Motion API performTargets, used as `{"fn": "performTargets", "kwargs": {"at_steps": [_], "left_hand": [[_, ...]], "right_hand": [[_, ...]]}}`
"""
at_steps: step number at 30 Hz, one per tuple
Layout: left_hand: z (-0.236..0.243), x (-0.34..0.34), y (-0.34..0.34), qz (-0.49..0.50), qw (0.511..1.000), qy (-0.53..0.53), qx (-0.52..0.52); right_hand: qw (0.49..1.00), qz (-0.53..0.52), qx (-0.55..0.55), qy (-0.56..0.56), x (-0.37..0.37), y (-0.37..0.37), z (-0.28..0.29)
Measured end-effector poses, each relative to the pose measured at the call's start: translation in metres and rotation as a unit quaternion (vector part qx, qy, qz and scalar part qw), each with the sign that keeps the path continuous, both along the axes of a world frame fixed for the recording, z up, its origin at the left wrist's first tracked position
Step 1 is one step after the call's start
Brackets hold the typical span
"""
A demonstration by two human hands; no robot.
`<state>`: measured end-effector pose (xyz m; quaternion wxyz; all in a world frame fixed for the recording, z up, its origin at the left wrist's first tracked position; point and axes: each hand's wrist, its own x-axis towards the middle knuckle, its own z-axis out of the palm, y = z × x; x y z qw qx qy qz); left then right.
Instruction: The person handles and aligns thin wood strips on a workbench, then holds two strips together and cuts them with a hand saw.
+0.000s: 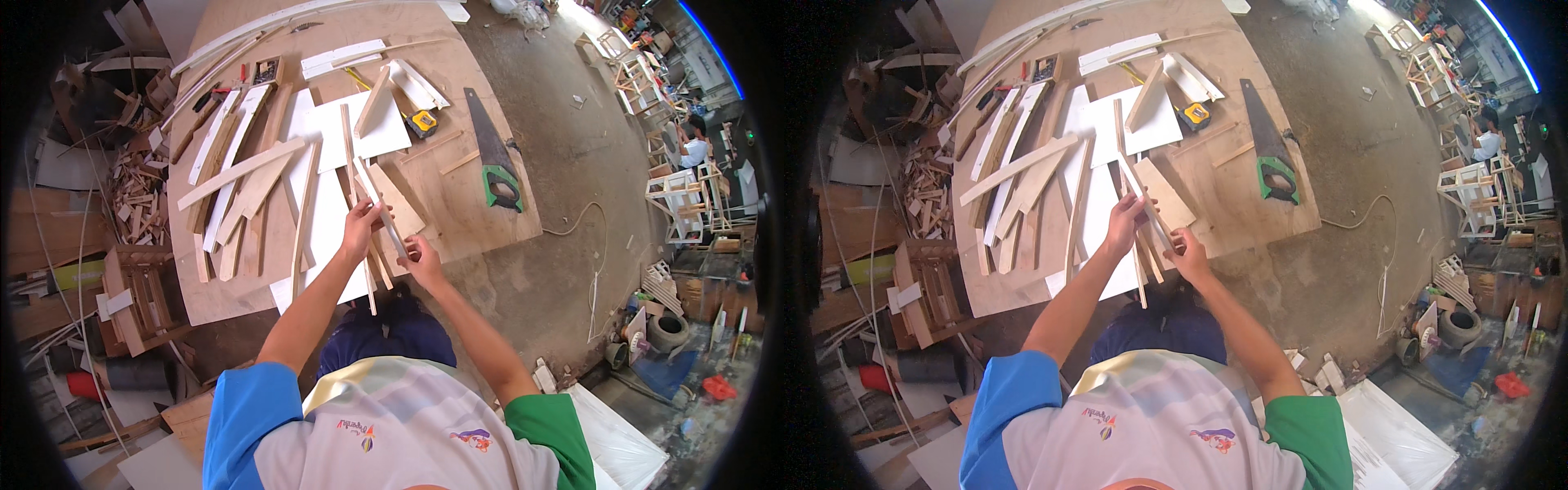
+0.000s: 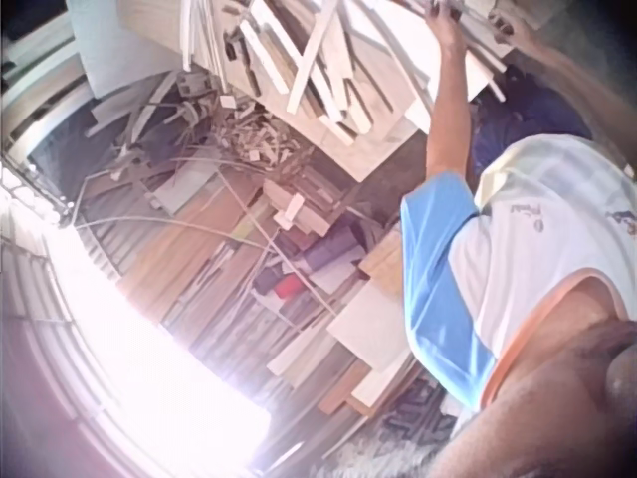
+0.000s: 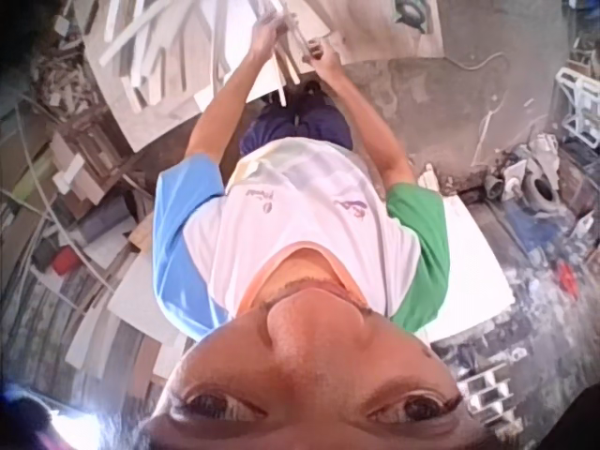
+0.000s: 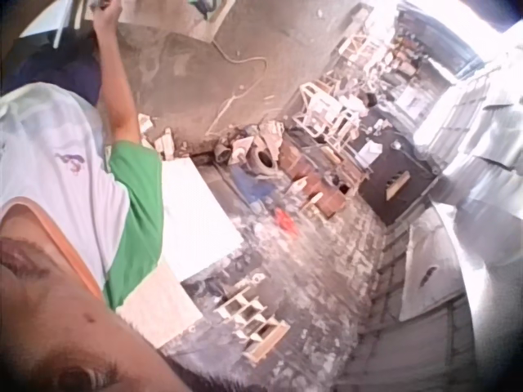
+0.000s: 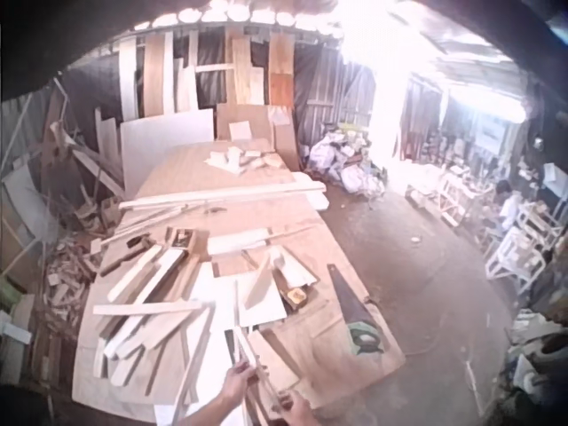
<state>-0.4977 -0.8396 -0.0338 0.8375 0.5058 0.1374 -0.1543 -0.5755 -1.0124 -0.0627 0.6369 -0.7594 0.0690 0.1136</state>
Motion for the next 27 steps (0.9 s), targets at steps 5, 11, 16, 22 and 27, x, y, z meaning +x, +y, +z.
{"fn": "performTargets", "kwargs": {"at_steps": [5,11,16,22,27], "left_hand": [[0.001,0.008,-0.011,-0.017,0.998,-0.006,0.066],[0.025,0.017,-0.015,0.008,0.998,-0.016,0.053],[0.036,0.037,-0.024,0.105,0.994,-0.037,-0.013],[0.050,0.049,-0.053,0.167,0.982,-0.048,0.075],[0.055,0.037,-0.064,0.210,0.974,-0.065,0.060]], "right_hand": [[0.998,0.019,-0.049,-0.030,0.015,-0.008,-0.011],[0.995,0.089,0.053,0.007,0.045,-0.013,-0.010],[0.978,0.150,0.144,0.013,0.085,-0.023,0.019],[0.975,0.193,0.000,-0.112,0.125,-0.042,0.031],[0.919,0.229,-0.139,-0.289,0.135,-0.047,0.038]]}}
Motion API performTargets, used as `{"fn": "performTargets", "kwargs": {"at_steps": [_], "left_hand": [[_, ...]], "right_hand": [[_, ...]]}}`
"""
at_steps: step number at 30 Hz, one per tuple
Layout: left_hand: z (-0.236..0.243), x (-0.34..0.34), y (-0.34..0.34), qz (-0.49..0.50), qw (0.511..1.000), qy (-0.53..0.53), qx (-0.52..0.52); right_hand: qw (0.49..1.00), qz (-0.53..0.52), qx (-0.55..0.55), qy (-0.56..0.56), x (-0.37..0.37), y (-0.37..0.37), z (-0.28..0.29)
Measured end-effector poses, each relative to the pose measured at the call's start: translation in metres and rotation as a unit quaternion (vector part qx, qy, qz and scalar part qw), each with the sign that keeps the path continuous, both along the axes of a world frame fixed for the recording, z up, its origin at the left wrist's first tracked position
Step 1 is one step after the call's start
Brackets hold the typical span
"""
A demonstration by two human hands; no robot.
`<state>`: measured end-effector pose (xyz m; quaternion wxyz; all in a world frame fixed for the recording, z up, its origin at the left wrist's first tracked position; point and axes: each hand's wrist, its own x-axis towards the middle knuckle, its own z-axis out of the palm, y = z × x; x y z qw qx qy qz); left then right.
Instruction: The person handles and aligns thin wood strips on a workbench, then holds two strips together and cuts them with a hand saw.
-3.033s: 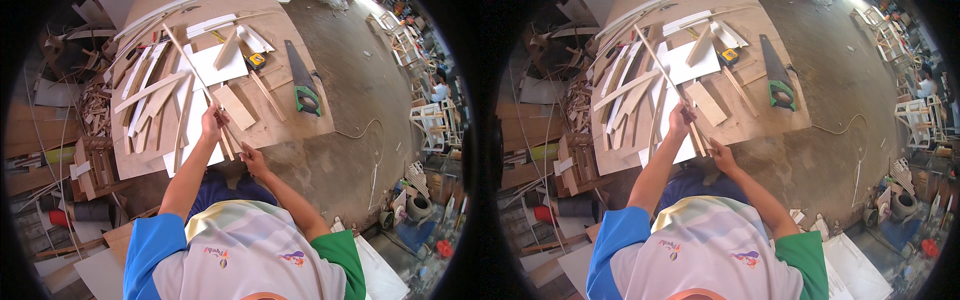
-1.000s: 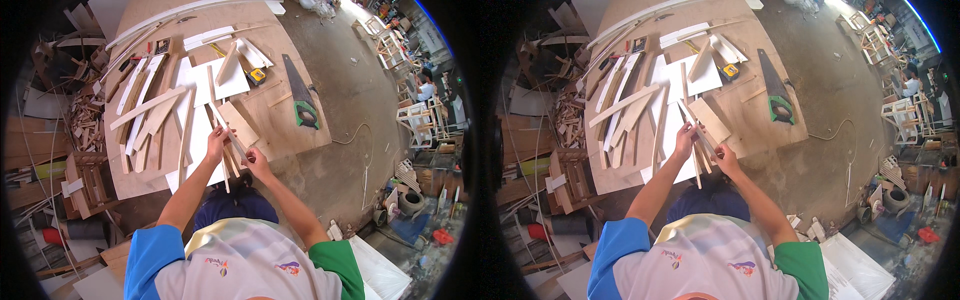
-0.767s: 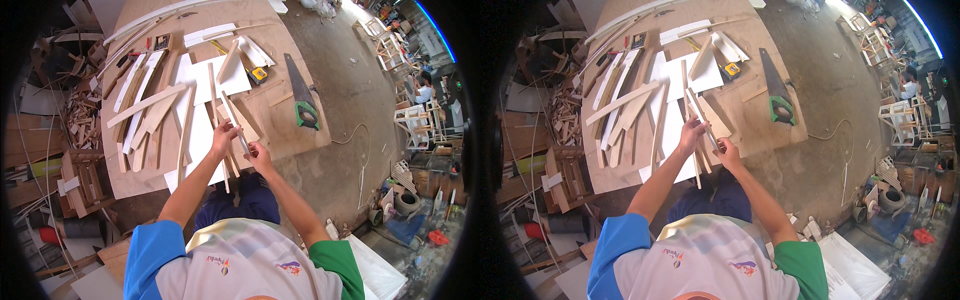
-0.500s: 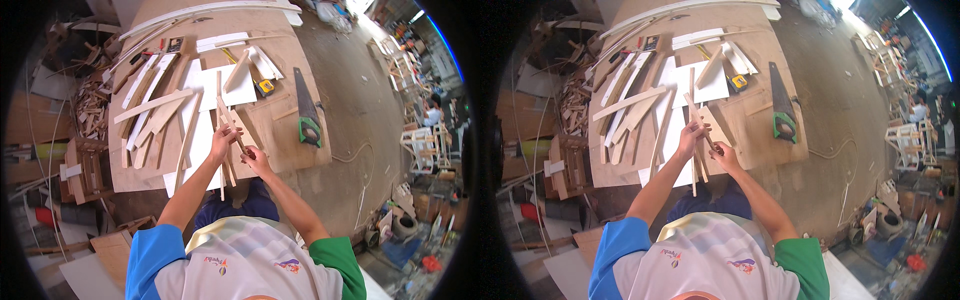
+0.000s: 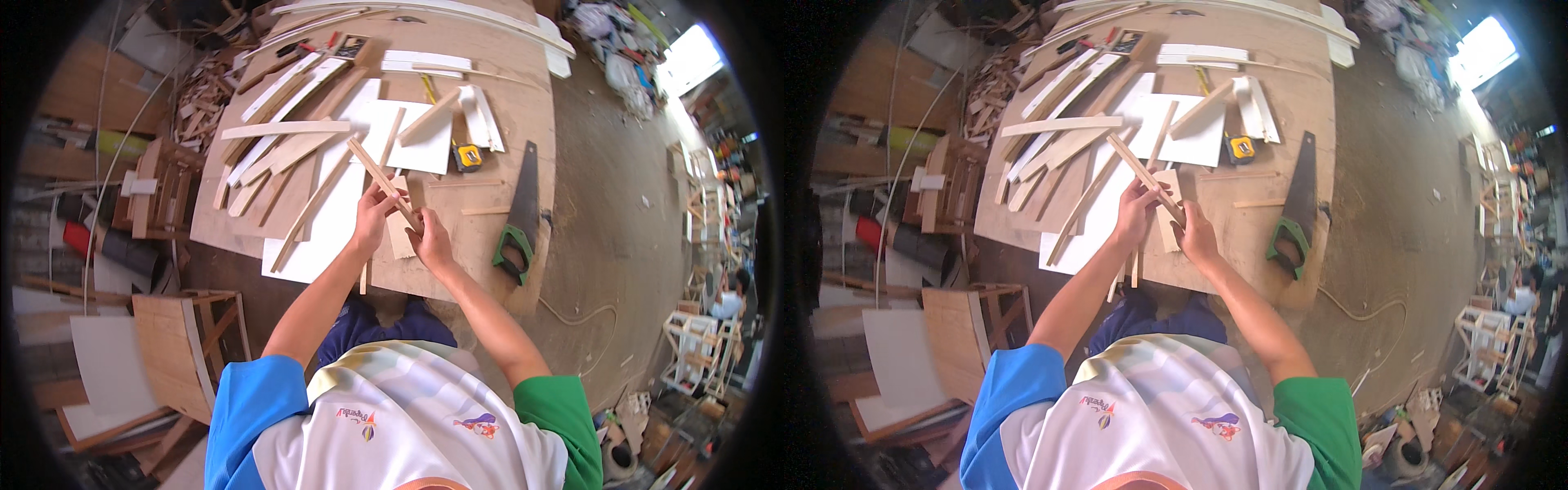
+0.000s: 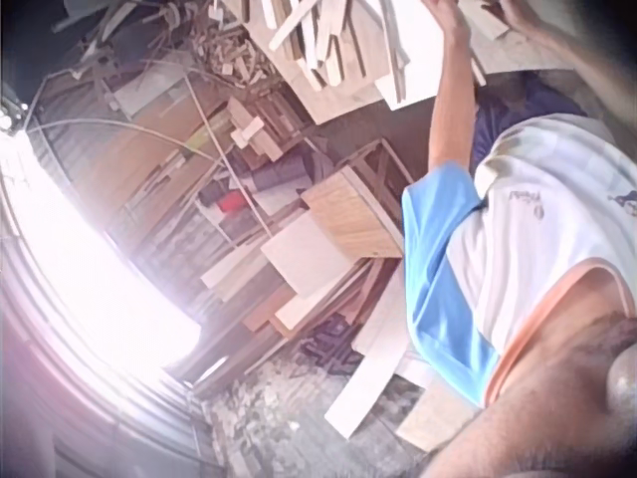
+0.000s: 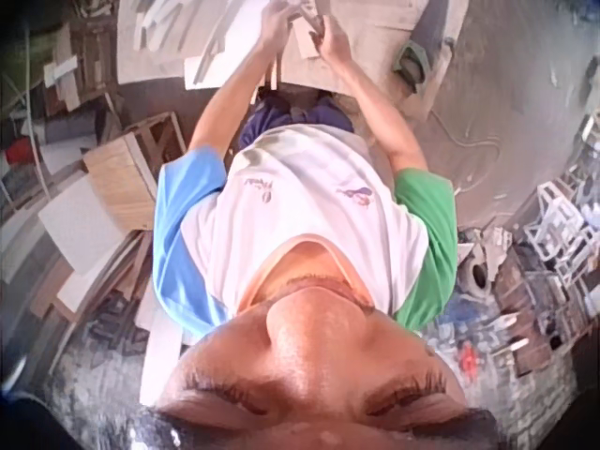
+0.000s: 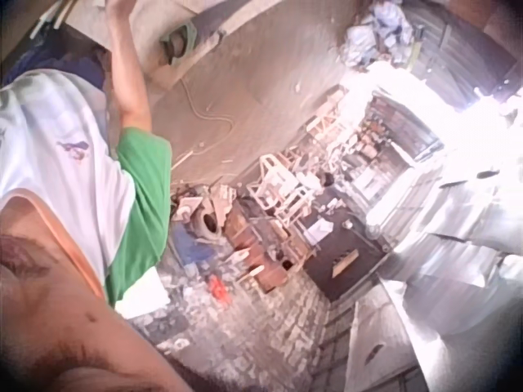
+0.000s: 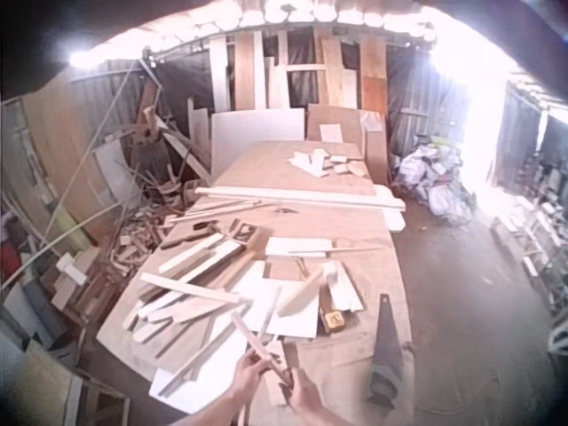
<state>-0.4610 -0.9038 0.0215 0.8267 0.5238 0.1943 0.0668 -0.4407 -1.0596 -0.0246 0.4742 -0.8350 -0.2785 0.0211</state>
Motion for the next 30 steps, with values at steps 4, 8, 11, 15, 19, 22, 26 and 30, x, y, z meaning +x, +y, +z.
{"fn": "performTargets", "kwargs": {"at_steps": [4,8,11,15,19,22,26,30], "left_hand": [[-0.004,-0.026,0.025,0.056,0.994,-0.058,-0.077],[-0.001,-0.065,0.067,0.134,0.988,-0.069,-0.015],[-0.006,-0.114,0.108,0.192,0.979,-0.060,0.033],[-0.022,-0.197,0.158,0.228,0.972,0.023,0.052],[-0.043,-0.287,0.204,0.259,0.964,0.047,-0.021],[-0.047,-0.332,0.241,0.285,0.955,0.052,-0.058],[-0.064,-0.378,0.298,0.268,0.960,0.068,-0.047],[-0.063,-0.393,0.363,0.217,0.973,0.074,-0.026]], "right_hand": [[0.974,0.076,-0.050,-0.207,-0.010,0.019,0.007],[0.977,0.168,-0.065,-0.109,-0.054,0.053,0.005],[0.956,0.205,-0.062,0.199,-0.085,0.092,-0.007],[0.665,0.272,-0.035,0.695,-0.117,0.150,0.004],[0.829,0.266,-0.034,0.491,-0.184,0.235,-0.021],[0.857,0.280,0.009,0.433,-0.226,0.305,-0.038],[0.865,0.300,-0.006,0.402,-0.269,0.385,-0.033],[0.854,0.270,0.022,0.444,-0.282,0.437,-0.026]]}}
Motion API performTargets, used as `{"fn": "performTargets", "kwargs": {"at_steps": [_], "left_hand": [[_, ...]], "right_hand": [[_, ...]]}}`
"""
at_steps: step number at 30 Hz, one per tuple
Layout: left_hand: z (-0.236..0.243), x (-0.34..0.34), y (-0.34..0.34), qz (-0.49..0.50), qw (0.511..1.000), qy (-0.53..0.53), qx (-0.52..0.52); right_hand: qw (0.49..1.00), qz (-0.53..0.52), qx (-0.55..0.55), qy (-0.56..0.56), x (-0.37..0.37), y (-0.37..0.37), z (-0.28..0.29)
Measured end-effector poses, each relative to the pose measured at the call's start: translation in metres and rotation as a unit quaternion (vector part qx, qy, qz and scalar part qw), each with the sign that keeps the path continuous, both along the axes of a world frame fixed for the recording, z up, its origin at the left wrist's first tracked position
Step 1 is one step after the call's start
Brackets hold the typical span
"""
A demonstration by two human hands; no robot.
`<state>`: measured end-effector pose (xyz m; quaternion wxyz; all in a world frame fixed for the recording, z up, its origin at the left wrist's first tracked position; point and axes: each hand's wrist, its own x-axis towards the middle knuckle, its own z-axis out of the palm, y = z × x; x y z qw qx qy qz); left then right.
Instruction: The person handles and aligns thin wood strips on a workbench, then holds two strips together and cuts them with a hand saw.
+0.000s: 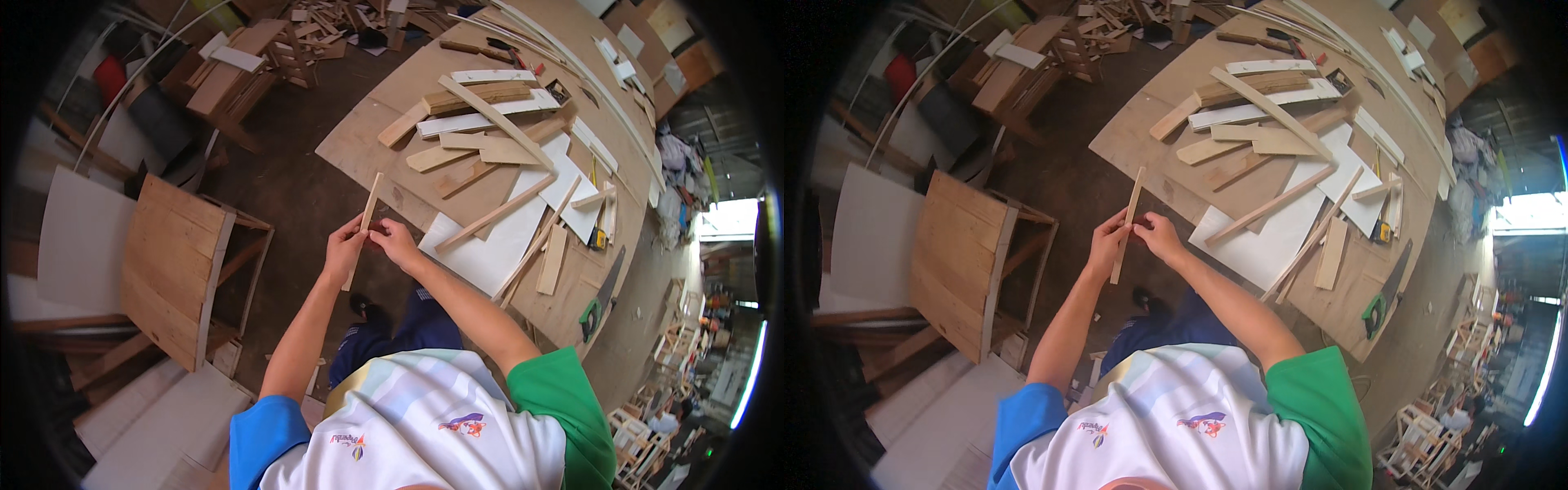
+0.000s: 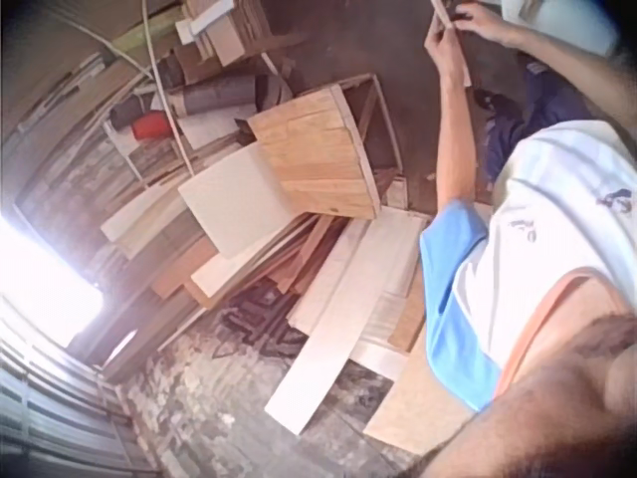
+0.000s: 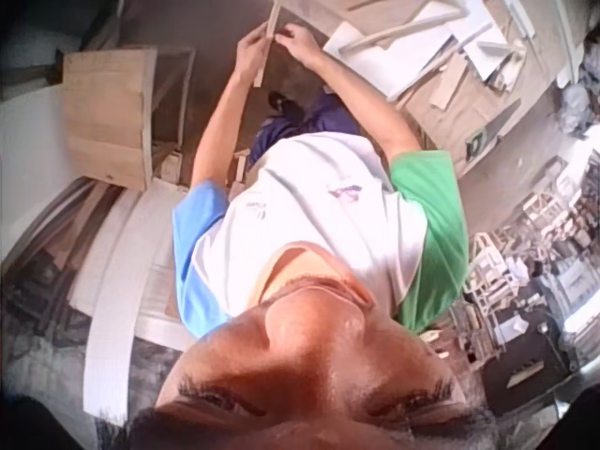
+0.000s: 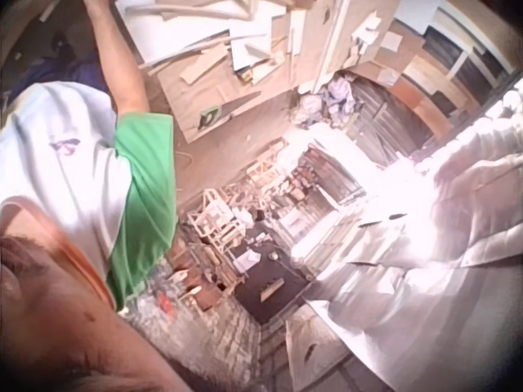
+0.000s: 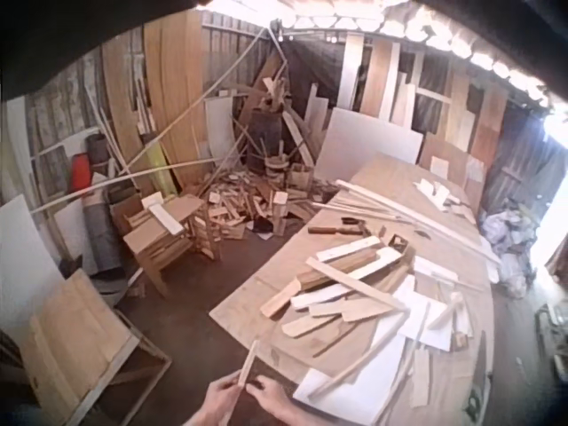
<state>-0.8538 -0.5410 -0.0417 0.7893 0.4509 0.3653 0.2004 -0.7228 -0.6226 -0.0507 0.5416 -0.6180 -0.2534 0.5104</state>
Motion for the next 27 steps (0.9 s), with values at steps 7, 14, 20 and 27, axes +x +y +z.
{"fn": "performTargets", "kwargs": {"at_steps": [7,14,20,27], "left_hand": [[0.005,0.046,0.089,-0.044,0.997,0.061,0.014],[-0.001,0.101,0.194,-0.186,0.950,0.154,0.198],[0.008,0.139,0.263,-0.259,0.944,0.151,0.138],[0.010,0.205,0.351,-0.373,0.873,0.102,0.296]], "right_hand": [[0.992,-0.101,-0.020,0.072,0.043,0.069,-0.018],[0.990,-0.131,0.004,0.051,0.078,0.158,-0.031],[0.970,-0.242,0.005,0.013,0.101,0.222,0.014],[0.909,-0.412,0.048,0.044,0.131,0.290,0.006]]}}
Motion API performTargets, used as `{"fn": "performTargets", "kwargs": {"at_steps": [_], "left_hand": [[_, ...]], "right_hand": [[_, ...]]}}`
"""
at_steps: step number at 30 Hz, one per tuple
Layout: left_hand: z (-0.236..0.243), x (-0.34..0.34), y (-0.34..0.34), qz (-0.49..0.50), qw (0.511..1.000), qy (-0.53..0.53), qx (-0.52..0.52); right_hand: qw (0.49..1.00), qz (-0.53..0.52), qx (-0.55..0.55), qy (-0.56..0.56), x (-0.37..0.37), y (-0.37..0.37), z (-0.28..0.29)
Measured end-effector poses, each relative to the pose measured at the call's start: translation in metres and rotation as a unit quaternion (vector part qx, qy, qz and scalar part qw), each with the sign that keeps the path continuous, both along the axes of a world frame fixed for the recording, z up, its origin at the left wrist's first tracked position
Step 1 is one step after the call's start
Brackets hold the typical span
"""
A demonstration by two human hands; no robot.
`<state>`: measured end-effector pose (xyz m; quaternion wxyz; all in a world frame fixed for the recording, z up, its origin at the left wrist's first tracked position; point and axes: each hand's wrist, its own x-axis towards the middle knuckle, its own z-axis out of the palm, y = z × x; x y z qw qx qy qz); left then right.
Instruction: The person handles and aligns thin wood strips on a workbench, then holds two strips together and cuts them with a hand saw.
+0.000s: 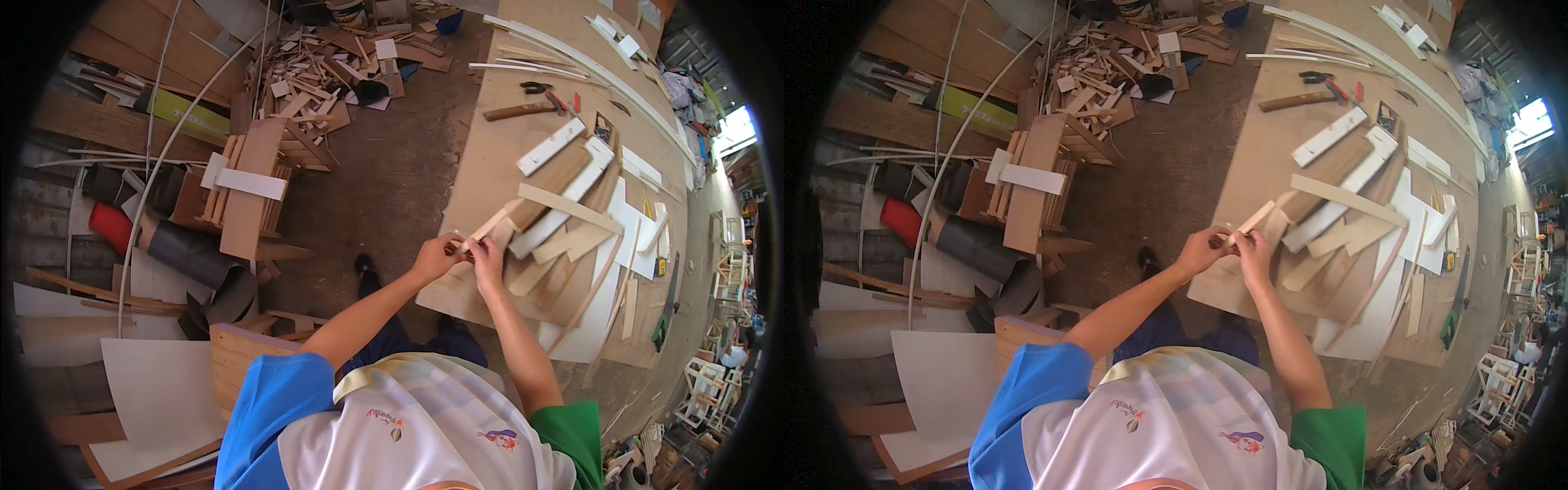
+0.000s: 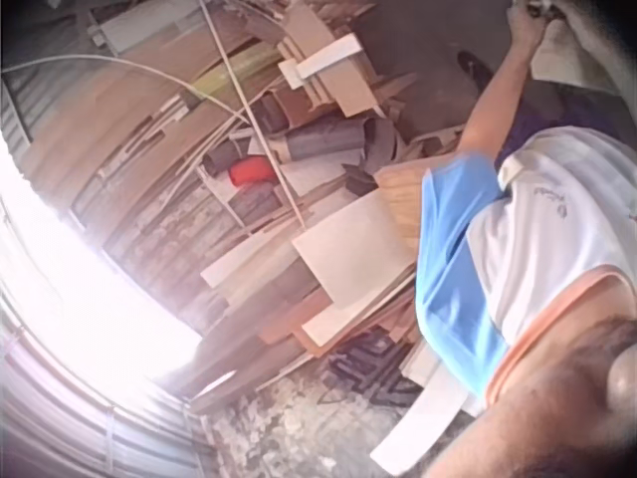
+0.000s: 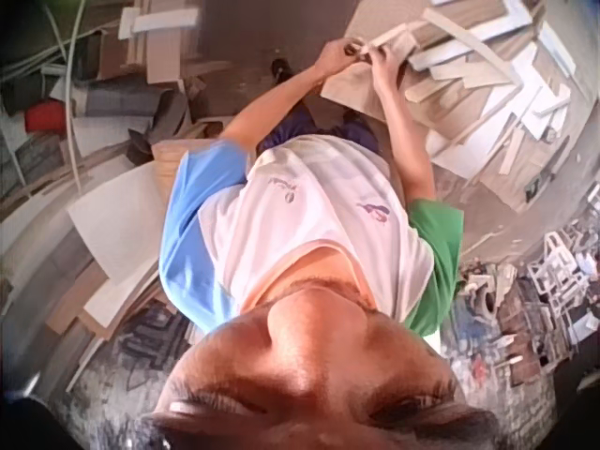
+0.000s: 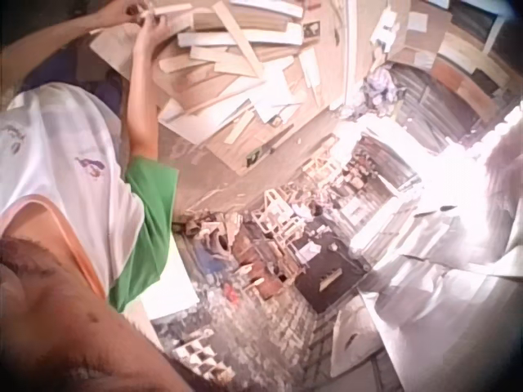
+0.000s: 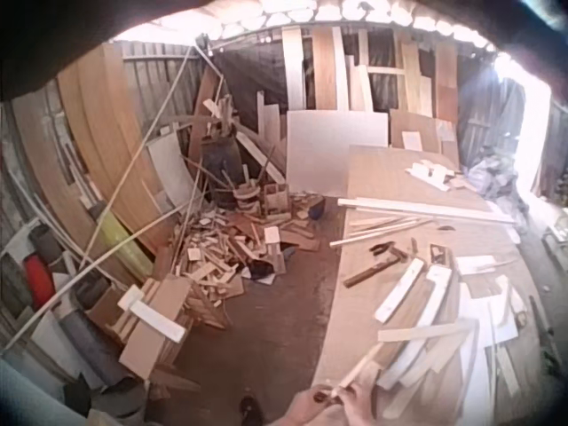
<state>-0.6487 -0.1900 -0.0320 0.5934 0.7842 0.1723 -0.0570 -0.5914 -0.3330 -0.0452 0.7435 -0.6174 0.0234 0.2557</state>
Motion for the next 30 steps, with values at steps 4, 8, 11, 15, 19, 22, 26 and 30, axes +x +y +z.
{"fn": "performTargets", "kwargs": {"at_steps": [4,8,11,15,19,22,26,30], "left_hand": [[0.019,0.022,0.084,-0.058,0.993,0.023,-0.102],[0.019,0.033,0.164,-0.075,0.987,0.028,-0.137],[0.017,0.039,0.210,-0.056,0.995,-0.016,-0.087],[0.027,0.071,0.234,-0.030,0.996,-0.025,-0.081],[0.039,0.118,0.227,-0.068,0.994,-0.049,-0.072],[0.038,0.158,0.221,-0.087,0.990,-0.048,-0.099],[0.044,0.224,0.216,-0.160,0.985,0.004,-0.070],[0.024,0.300,0.218,-0.242,0.968,0.016,-0.057]], "right_hand": [[0.999,-0.040,0.009,0.017,0.005,0.072,0.009],[1.000,-0.016,-0.001,0.007,0.012,0.145,0.017],[1.000,-0.013,-0.005,-0.005,0.022,0.189,0.020],[0.999,-0.045,-0.003,0.009,0.047,0.212,0.021],[0.995,-0.096,-0.010,-0.006,0.077,0.210,0.027],[0.989,-0.140,0.046,0.020,0.103,0.210,0.022],[0.975,-0.207,0.070,0.041,0.151,0.213,0.016],[0.957,-0.277,0.060,0.053,0.213,0.212,-0.005]]}}
